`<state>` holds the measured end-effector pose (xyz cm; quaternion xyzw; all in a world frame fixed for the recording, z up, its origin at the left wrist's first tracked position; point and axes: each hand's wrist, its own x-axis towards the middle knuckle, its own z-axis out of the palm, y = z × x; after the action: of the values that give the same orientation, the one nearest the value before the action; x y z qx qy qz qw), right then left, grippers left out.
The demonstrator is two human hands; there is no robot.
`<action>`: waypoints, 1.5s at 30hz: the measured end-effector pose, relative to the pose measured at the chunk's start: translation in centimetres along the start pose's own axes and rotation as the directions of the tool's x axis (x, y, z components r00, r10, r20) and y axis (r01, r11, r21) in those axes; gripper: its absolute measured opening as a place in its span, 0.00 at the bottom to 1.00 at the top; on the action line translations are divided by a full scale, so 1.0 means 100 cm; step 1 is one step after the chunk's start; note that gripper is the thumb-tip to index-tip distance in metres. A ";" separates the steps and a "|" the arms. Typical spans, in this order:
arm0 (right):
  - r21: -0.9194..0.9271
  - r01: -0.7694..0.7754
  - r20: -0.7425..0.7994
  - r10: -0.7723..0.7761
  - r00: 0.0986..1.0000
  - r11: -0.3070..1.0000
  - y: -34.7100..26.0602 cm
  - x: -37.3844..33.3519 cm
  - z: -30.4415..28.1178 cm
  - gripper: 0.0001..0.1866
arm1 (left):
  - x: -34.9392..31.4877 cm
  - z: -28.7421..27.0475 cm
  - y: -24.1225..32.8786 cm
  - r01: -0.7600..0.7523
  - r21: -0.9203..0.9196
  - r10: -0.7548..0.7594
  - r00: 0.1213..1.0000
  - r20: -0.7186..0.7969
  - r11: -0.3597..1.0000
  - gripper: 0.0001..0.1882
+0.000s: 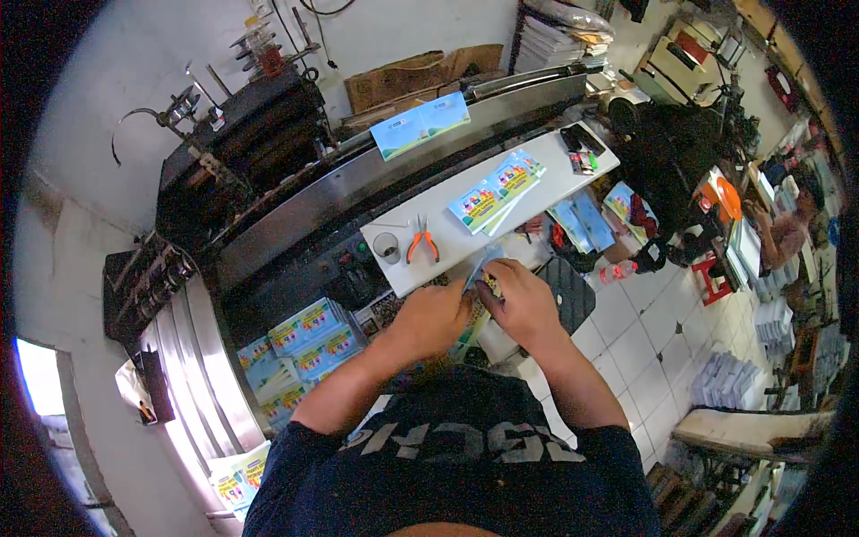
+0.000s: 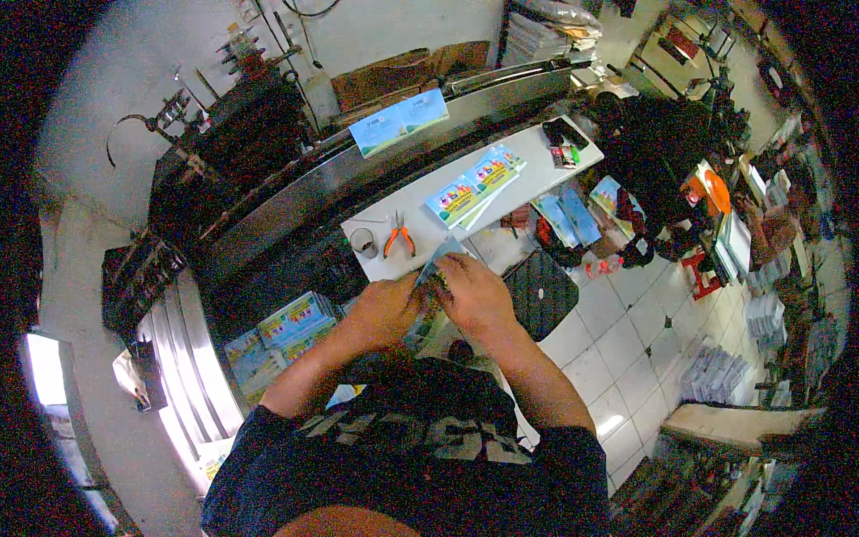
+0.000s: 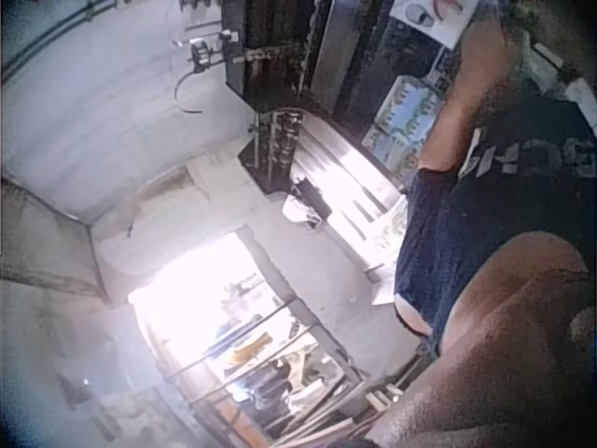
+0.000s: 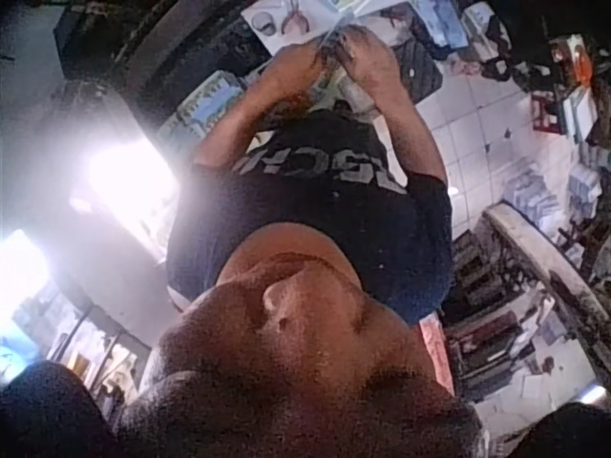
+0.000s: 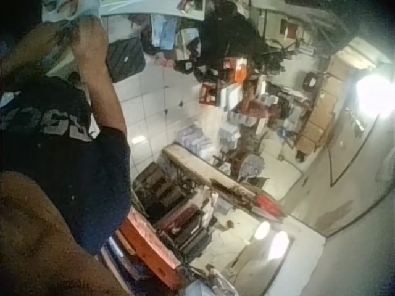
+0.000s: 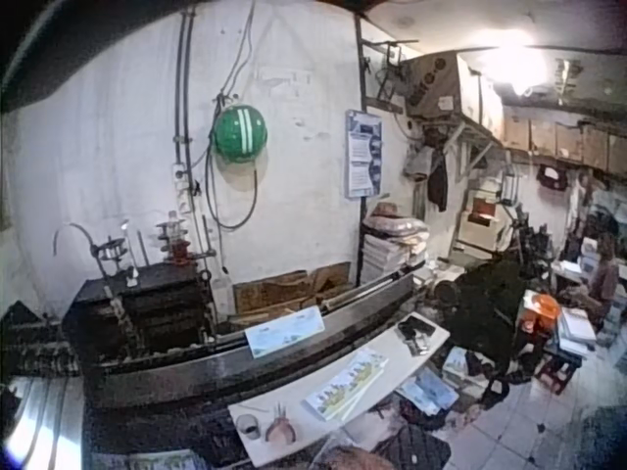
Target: The person picks up stacks of printed booklets from a machine and sorts them by hand into separate piles on a work surface, occasionally checking the alignment and folding of individual booklets.
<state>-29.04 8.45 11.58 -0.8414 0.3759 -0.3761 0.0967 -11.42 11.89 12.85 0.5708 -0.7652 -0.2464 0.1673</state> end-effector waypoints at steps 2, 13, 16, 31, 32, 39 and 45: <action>-0.011 -0.044 0.037 0.045 0.998 0.999 0.001 0.000 0.001 0.12 | 0.000 0.002 0.006 0.012 0.075 -0.014 1.000 0.026 0.997 0.14; 0.511 -0.808 0.516 0.647 0.561 0.292 0.021 -0.033 0.013 0.17 | 0.006 0.051 0.014 -0.045 0.466 -0.035 0.986 0.163 0.884 0.16; 0.420 -0.879 0.575 0.683 0.451 0.227 0.042 -0.053 0.015 0.22 | 0.009 0.072 0.015 -0.088 0.511 0.068 0.996 0.058 0.855 0.19; -0.025 -0.964 0.090 0.961 0.261 0.264 0.197 -0.216 -0.085 0.20 | 0.082 0.095 -0.037 0.142 -0.154 -0.151 0.987 -0.048 0.978 0.13; 0.084 -0.940 0.115 0.934 0.339 0.331 0.181 -0.197 -0.079 0.18 | 0.086 0.092 -0.039 0.208 -0.330 -0.241 0.968 -0.063 0.921 0.15; 0.521 -0.658 0.434 0.494 0.753 0.544 0.116 -0.046 -0.023 0.22 | 0.124 0.058 -0.004 -0.042 -0.996 -0.547 0.833 -0.078 0.078 0.18; 0.496 -0.792 0.765 0.251 0.593 0.356 0.103 0.027 -0.016 0.20 | 0.136 0.043 -0.036 -0.183 -0.972 -0.558 0.827 -0.072 -0.147 0.28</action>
<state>-34.78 -0.45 9.66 -0.5864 0.3747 -0.1768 0.6960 -14.88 -1.07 6.94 0.4009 -0.1485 -0.5989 0.6771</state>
